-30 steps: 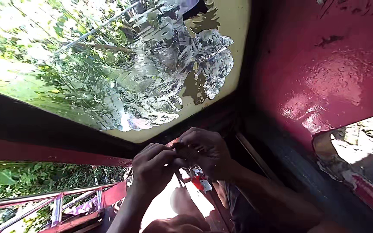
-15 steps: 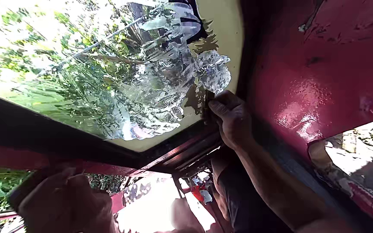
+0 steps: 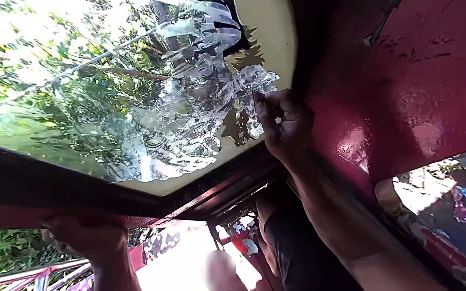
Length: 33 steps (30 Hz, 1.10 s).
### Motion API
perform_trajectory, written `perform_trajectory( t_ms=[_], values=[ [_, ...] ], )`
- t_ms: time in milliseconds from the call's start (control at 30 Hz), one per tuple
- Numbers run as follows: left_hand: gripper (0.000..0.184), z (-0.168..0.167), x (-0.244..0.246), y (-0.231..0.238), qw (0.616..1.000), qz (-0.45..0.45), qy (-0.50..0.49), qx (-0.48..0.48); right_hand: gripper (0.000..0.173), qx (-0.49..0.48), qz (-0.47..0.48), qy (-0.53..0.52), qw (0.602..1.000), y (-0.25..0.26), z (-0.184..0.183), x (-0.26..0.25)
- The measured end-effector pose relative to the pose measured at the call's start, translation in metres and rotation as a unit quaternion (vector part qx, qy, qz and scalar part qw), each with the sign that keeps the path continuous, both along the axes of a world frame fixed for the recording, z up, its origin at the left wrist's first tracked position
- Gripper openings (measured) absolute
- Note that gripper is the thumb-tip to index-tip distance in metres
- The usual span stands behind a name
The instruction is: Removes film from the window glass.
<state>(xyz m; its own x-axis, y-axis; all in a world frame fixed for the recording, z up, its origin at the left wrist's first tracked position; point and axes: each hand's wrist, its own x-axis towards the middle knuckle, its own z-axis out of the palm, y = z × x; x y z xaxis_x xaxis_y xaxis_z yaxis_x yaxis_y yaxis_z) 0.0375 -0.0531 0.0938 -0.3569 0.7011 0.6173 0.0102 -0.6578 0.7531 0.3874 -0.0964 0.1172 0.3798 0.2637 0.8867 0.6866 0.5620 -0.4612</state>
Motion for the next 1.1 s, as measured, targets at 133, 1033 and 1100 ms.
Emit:
perform_trajectory(
  t_ms=[133, 1033, 1100],
  values=[
    [0.036, 0.002, 0.002, 0.001, 0.999, 0.023, -0.011, -0.021, 0.014, 0.000, 0.008, -0.016, 1.000, 0.001, 0.003, 0.000],
    [0.048, -0.005, -0.001, 0.004, 0.992, 0.096, 0.071, 0.040, 0.008, -0.079, 0.123, 0.087, 0.985, -0.041, -0.033, 0.006],
    [0.061, 0.012, 0.010, -0.022, 0.961, 0.195, 0.183, 0.076, 0.008, -0.130, 0.218, 0.159, 0.954, -0.061, -0.039, -0.009]
  ],
)
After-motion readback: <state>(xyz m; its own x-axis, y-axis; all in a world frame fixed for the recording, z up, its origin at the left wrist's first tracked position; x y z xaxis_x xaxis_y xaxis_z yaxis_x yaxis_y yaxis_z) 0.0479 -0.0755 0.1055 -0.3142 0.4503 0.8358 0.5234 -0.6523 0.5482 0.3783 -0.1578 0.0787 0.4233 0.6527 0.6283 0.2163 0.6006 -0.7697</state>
